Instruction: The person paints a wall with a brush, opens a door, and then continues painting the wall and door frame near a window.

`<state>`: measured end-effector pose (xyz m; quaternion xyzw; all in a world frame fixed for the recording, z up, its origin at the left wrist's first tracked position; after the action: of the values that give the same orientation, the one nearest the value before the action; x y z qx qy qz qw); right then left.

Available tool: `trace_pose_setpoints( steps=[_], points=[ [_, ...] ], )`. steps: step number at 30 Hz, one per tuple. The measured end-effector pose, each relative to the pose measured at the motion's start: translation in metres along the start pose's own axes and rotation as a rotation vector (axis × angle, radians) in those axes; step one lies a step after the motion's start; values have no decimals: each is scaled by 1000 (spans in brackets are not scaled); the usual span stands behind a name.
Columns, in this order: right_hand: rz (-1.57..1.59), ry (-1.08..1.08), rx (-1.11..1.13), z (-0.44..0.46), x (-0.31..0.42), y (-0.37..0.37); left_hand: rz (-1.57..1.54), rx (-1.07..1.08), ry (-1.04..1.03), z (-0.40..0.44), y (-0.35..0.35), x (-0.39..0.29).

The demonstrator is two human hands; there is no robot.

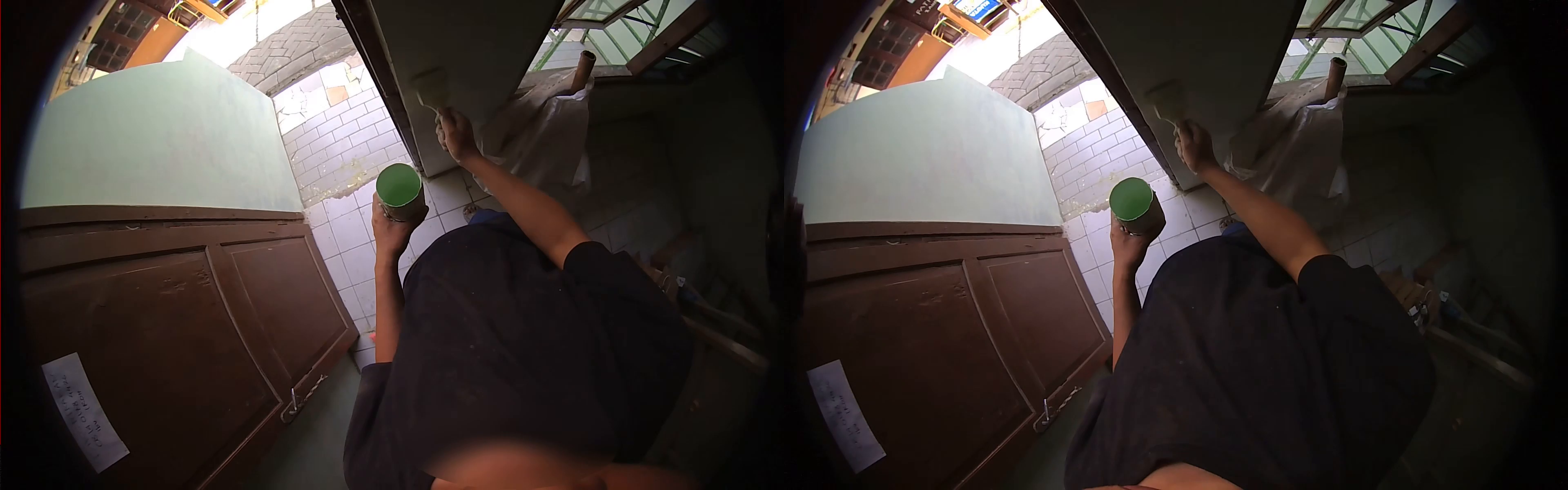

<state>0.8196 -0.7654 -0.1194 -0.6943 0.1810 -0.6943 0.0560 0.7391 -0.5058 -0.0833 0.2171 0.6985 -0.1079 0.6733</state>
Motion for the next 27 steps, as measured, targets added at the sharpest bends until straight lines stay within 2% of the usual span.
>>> trace_pose_setpoints(
  steps=[3,4,6,10,12,13,15,16,18,19,21,24,27],
  points=[
    [-119,-344,-115,-12,-86,33,15,-4,2,-1,2,2],
    [-120,-334,-115,-12,-98,38,16,-5,-2,1,2,1],
    [-114,-639,-230,-19,-125,49,5,-11,-8,1,1,-2],
    [102,-557,-162,14,-70,16,40,-23,9,-3,3,-2],
    [532,-467,-75,25,-42,-7,10,-23,10,-5,3,-6],
    [532,-466,-77,20,-19,-18,-26,-24,5,-4,2,-7],
    [278,-303,-88,-4,46,-38,-21,-28,24,-3,5,2],
    [274,-312,-86,-17,69,-43,-10,-33,47,-5,6,7],
    [290,-97,100,-25,121,-56,-34,-34,37,-6,4,7],
    [288,-93,102,-27,132,-59,-57,-27,24,-7,3,8],
    [194,119,128,-32,158,-61,-16,-21,24,-7,3,10],
    [253,88,108,-20,112,-49,33,-15,10,-6,1,10],
    [48,-112,40,-8,-3,-11,-3,-19,2,-6,-1,2]
  ],
)
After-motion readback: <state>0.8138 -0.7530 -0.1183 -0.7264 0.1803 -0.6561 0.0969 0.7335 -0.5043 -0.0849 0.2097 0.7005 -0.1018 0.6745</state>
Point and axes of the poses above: each hand's wrist, its own z-axis towards the middle knuckle, its own y-axis out of the back of the hand, x = y × z, the point moved 6 cm from there along z, towards the middle knuckle, and after that the axes turned 14 degrees about x, right-handed, at the moved point
